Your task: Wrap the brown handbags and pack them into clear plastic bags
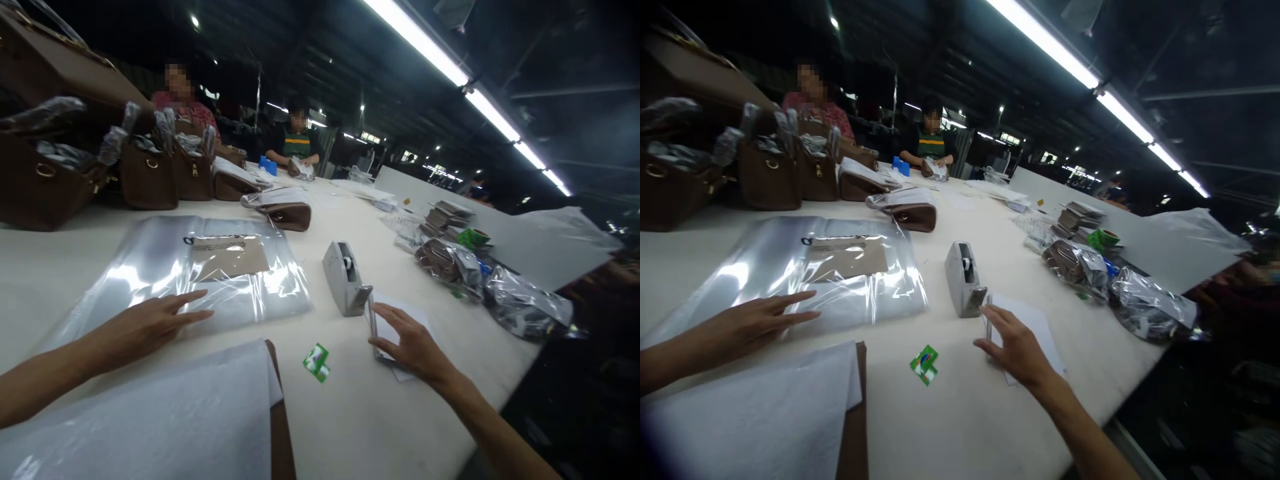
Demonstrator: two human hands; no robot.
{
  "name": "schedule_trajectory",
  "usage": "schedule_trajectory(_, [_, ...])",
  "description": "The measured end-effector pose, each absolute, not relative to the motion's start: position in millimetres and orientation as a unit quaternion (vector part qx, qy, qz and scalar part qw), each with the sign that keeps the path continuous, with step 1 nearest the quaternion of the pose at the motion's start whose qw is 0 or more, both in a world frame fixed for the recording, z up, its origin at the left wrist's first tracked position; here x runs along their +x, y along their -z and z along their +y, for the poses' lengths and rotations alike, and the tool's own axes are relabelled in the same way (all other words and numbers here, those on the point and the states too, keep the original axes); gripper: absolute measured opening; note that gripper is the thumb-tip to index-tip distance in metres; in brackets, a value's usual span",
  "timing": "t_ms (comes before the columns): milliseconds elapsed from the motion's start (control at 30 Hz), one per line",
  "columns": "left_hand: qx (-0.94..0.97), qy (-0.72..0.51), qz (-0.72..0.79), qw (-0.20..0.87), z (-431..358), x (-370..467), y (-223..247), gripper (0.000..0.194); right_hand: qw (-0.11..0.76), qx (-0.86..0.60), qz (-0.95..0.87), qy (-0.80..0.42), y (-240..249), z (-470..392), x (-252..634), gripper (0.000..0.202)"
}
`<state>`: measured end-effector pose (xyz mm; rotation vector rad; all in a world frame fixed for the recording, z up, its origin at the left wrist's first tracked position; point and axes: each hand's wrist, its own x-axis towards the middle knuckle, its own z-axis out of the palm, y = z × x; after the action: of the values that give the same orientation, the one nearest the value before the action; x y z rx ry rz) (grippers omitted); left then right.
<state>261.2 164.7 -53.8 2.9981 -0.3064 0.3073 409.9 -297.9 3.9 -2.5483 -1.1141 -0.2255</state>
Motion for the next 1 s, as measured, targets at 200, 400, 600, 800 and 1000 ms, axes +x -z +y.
schedule_trajectory(200, [0.989,-0.09,-0.094,0.074,165.2,255.6,51.9,0.036,0.056,-0.935,-0.328,-0.121,38.2,-386.8,456.2,0.087])
schedule_trajectory(400, [0.986,-0.099,-0.095,0.091,167.3,243.1,51.5,0.036,0.085,-0.91,-0.381,-0.142,33.5,-393.5,464.0,0.074])
schedule_trajectory(600, [0.987,-0.061,-0.114,0.096,175.1,239.8,50.8,0.037,0.107,-0.893,-0.423,-0.107,32.1,-401.8,459.3,0.045])
schedule_trajectory(800, [0.971,-0.128,-0.085,0.186,178.8,227.2,47.5,0.03,0.101,-0.904,-0.413,0.042,55.4,-386.8,419.9,0.04])
schedule_trajectory(1000, [0.947,-0.245,0.037,0.207,178.2,182.8,18.1,0.031,0.069,-0.935,-0.312,0.157,62.5,-351.1,388.7,0.066])
